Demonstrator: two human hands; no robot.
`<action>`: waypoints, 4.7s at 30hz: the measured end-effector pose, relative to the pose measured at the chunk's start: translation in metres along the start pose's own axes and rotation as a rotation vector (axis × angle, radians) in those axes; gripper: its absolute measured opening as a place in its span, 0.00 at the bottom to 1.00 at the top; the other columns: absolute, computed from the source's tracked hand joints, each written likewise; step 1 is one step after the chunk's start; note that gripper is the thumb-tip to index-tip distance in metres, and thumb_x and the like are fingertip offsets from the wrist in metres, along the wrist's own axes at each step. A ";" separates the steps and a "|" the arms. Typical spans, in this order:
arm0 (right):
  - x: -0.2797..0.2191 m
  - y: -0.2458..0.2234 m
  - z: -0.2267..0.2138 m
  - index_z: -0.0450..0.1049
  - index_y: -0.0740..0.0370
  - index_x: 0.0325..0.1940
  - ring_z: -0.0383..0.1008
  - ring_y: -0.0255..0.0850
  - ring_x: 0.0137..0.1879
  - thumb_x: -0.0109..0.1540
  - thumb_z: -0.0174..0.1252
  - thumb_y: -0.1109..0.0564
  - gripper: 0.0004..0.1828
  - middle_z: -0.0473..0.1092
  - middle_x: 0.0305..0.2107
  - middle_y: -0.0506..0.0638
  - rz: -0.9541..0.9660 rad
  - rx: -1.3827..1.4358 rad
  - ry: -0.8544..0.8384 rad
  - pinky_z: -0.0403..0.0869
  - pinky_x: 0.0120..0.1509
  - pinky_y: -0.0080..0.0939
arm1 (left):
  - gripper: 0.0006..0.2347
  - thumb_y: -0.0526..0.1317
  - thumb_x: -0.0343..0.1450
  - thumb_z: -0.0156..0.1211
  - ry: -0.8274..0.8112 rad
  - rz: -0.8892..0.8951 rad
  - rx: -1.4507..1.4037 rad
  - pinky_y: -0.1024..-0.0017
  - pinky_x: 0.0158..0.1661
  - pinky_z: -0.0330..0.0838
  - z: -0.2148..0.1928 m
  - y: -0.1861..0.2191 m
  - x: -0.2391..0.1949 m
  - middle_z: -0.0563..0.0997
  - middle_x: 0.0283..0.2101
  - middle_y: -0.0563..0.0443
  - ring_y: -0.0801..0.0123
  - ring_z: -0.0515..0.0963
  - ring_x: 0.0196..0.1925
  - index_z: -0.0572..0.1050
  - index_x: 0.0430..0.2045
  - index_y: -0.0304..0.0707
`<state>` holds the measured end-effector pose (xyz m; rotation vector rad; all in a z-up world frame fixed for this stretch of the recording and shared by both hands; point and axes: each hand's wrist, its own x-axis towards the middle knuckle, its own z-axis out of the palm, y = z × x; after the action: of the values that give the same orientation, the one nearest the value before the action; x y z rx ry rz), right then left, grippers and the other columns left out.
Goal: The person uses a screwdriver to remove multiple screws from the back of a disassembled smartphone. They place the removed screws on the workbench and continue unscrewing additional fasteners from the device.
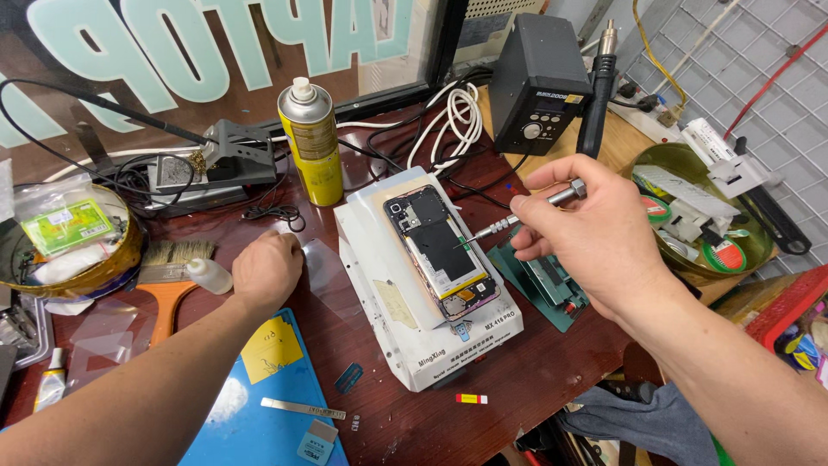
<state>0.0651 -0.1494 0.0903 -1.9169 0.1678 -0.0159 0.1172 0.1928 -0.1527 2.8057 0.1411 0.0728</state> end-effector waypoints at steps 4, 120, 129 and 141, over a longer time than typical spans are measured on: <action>0.007 0.004 0.001 0.72 0.67 0.46 0.78 0.39 0.29 0.59 0.62 0.63 0.11 0.73 0.32 0.53 0.013 0.013 -0.022 0.79 0.30 0.40 | 0.08 0.39 0.70 0.56 -0.056 0.103 0.149 0.53 0.46 0.77 0.005 0.003 0.005 0.81 0.44 0.43 0.49 0.82 0.48 0.80 0.36 0.40; 0.102 -0.035 0.080 0.67 0.62 0.48 0.81 0.48 0.44 0.63 0.60 0.57 0.14 0.77 0.35 0.55 -0.746 -0.708 -0.605 0.78 0.47 0.48 | 0.12 0.35 0.65 0.62 0.069 -0.332 -0.387 0.60 0.49 0.77 0.013 0.021 0.022 0.85 0.40 0.39 0.49 0.85 0.45 0.85 0.40 0.42; 0.103 -0.037 0.082 0.68 0.63 0.47 0.81 0.46 0.43 0.60 0.55 0.64 0.11 0.76 0.36 0.54 -0.942 -0.522 -0.620 0.78 0.48 0.45 | 0.09 0.37 0.67 0.60 -0.066 -0.359 -0.232 0.55 0.48 0.77 -0.001 0.040 0.027 0.84 0.42 0.42 0.46 0.83 0.46 0.85 0.38 0.48; 0.105 -0.040 0.088 0.67 0.61 0.48 0.80 0.53 0.38 0.63 0.64 0.53 0.16 0.75 0.26 0.58 -0.758 -0.781 -0.544 0.76 0.41 0.51 | 0.03 0.31 0.69 0.61 0.110 -0.667 -1.122 0.65 0.34 0.80 -0.007 -0.003 0.037 0.82 0.32 0.41 0.61 0.84 0.30 0.76 0.33 0.31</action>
<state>0.1815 -0.0671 0.0897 -2.5571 -1.0594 0.0728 0.1534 0.2021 -0.1464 1.5402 0.7722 0.1027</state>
